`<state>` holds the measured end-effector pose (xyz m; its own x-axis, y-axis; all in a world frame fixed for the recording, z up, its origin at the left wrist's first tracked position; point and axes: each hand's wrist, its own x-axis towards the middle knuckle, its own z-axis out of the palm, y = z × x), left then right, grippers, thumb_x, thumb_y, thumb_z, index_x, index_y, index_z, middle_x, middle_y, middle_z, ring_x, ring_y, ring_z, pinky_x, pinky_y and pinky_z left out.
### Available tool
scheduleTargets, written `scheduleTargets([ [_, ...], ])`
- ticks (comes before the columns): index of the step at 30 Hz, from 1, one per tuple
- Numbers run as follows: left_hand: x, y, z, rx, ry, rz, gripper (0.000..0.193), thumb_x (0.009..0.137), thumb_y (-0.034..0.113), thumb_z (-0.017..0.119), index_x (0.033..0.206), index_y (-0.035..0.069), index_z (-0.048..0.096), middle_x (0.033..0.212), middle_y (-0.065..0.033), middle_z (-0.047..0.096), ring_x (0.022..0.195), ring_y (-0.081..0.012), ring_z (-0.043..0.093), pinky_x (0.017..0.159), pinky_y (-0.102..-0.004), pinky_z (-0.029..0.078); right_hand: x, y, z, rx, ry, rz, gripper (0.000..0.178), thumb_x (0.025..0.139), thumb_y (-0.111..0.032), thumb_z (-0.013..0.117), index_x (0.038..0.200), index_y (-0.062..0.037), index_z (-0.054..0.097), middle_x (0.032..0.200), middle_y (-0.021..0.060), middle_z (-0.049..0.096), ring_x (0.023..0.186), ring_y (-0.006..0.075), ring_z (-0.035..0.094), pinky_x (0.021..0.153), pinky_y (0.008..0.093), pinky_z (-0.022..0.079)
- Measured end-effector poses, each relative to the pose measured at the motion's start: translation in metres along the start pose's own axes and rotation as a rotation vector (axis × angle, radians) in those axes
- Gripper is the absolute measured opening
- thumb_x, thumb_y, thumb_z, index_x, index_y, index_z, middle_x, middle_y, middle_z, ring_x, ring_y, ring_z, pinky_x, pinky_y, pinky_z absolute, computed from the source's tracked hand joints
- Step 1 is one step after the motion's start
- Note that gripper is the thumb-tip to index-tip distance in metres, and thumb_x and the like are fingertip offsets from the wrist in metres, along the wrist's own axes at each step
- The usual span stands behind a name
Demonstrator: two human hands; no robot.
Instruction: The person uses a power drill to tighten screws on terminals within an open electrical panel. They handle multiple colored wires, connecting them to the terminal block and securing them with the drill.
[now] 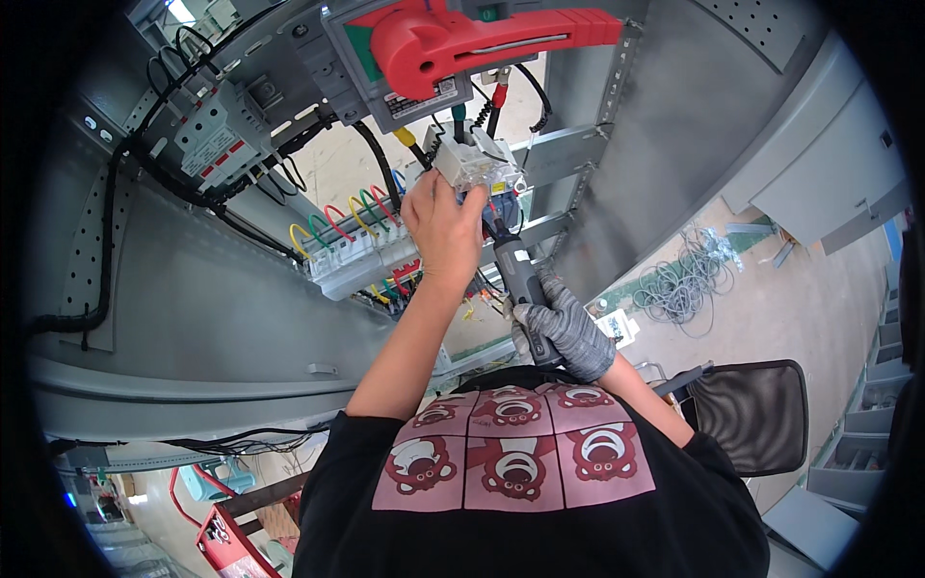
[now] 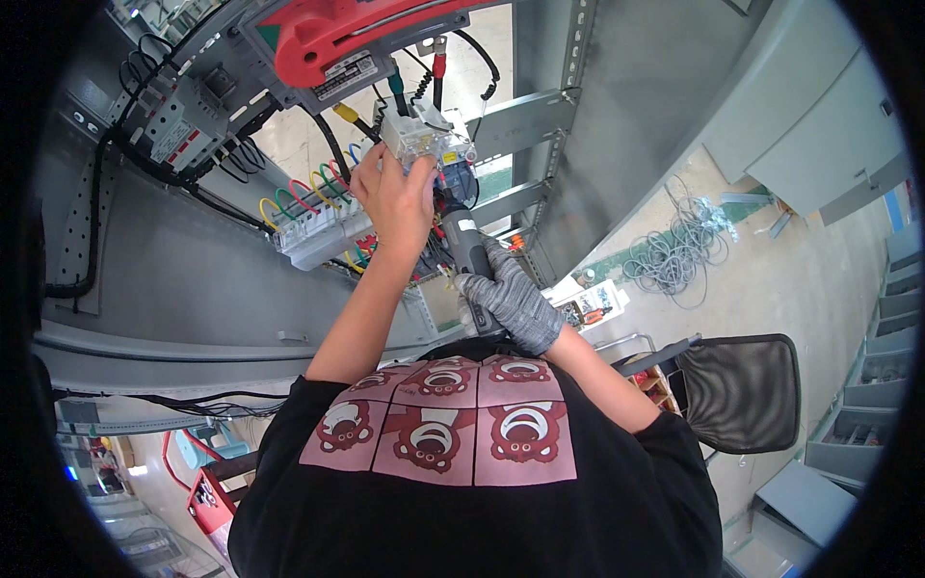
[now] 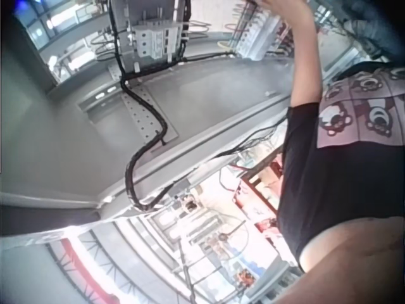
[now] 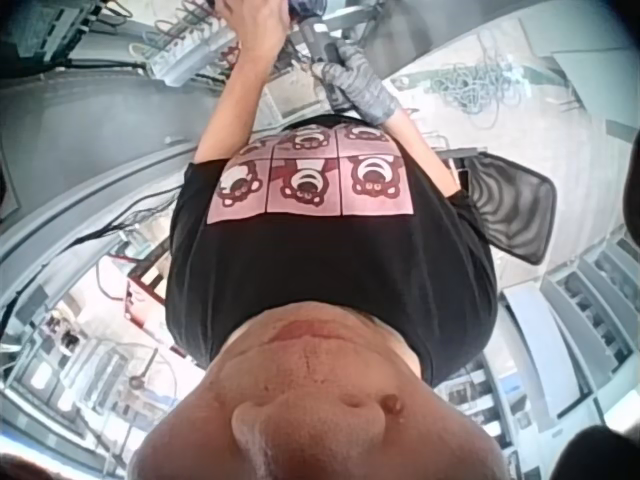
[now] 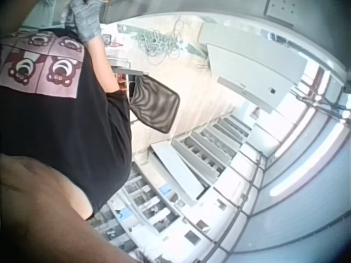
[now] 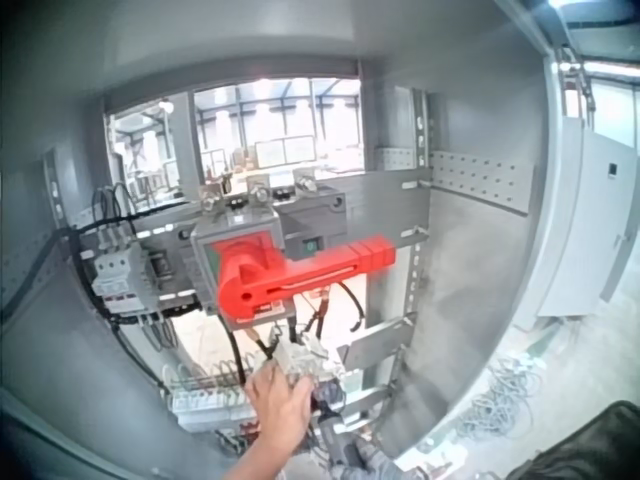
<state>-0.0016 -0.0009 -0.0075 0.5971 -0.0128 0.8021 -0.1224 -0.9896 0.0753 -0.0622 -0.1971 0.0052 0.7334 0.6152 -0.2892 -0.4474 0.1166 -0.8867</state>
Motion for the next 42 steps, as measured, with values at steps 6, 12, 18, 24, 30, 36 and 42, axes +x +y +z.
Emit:
scheduleTargets([
  [6, 0.003, 0.004, -0.003, -0.042, -0.006, -0.025, 0.025, 0.07, 0.012, 0.073, 0.094, 0.012, 0.064, 0.118, -0.017, 0.055, 0.118, -0.0349, 0.046, 0.097, -0.0497, 0.032, 0.011, -0.008, 0.005, 0.051, -0.022, 0.041, 0.055, 0.089, -0.017, 0.065, 0.136, -0.0055, 0.039, 0.087, 0.0039, 0.059, 0.063, 0.0107, 0.06, 0.051, 0.0262, 0.053],
  [12, 0.002, 0.007, 0.001, -0.021, 0.025, -0.061, 0.034, 0.063, 0.011, 0.08, 0.093, 0.013, 0.064, 0.117, -0.0151, 0.055, 0.116, -0.0357, 0.047, 0.096, -0.0504, 0.031, 0.018, -0.015, 0.01, 0.062, -0.007, 0.027, 0.054, 0.086, -0.016, 0.067, 0.132, -0.005, 0.042, 0.084, 0.0055, 0.059, 0.057, 0.013, 0.061, 0.046, 0.0277, 0.053],
  [18, 0.003, 0.007, -0.001, -0.058, 0.028, -0.072, 0.036, 0.059, 0.01, 0.082, 0.091, 0.014, 0.065, 0.115, -0.0134, 0.056, 0.115, -0.0348, 0.047, 0.095, -0.0496, 0.03, 0.021, -0.007, 0.008, 0.068, 0.016, 0.01, 0.059, 0.084, -0.016, 0.068, 0.135, -0.0031, 0.039, 0.086, 0.005, 0.06, 0.06, 0.0122, 0.06, 0.048, 0.027, 0.052],
  [24, 0.004, 0.008, -0.003, -0.072, 0.018, -0.079, 0.035, 0.058, 0.009, 0.082, 0.089, 0.013, 0.065, 0.115, -0.0121, 0.057, 0.115, -0.0342, 0.047, 0.095, -0.0488, 0.031, 0.02, 0.002, 0.003, -0.029, -0.009, -0.093, 0.068, 0.083, -0.013, 0.067, 0.142, -0.0034, 0.033, 0.095, 0.0054, 0.059, 0.074, 0.0107, 0.059, 0.06, 0.0247, 0.052],
  [30, 0.005, 0.008, -0.004, -0.071, 0.02, -0.084, 0.035, 0.059, 0.009, 0.082, 0.089, 0.012, 0.064, 0.113, -0.0112, 0.058, 0.114, -0.0339, 0.048, 0.095, -0.0483, 0.031, 0.019, -0.005, 0.003, -0.058, -0.078, -0.058, 0.074, 0.083, -0.01, 0.065, 0.146, -0.0048, 0.027, 0.103, 0.0057, 0.058, 0.081, 0.0118, 0.058, 0.068, 0.026, 0.053],
  [36, 0.004, 0.007, -0.004, -0.064, 0.005, -0.075, 0.033, 0.061, 0.009, 0.079, 0.09, 0.011, 0.065, 0.114, -0.0122, 0.057, 0.117, -0.0331, 0.047, 0.097, -0.0482, 0.031, 0.019, 0.0, -0.002, -0.015, -0.165, -0.129, 0.079, 0.078, -0.006, 0.065, 0.147, -0.007, 0.027, 0.103, 0.0056, 0.058, 0.085, 0.0128, 0.058, 0.073, 0.0285, 0.053],
  [42, 0.005, 0.009, -0.006, -0.079, 0.002, -0.091, 0.037, 0.057, 0.006, 0.08, 0.09, 0.012, 0.064, 0.112, -0.0101, 0.058, 0.115, -0.0329, 0.048, 0.095, -0.0482, 0.03, 0.016, -0.002, 0.002, -0.045, -0.107, -0.148, 0.078, 0.077, -0.005, 0.065, 0.146, -0.0071, 0.029, 0.103, 0.0057, 0.058, 0.085, 0.0134, 0.059, 0.073, 0.0282, 0.053],
])
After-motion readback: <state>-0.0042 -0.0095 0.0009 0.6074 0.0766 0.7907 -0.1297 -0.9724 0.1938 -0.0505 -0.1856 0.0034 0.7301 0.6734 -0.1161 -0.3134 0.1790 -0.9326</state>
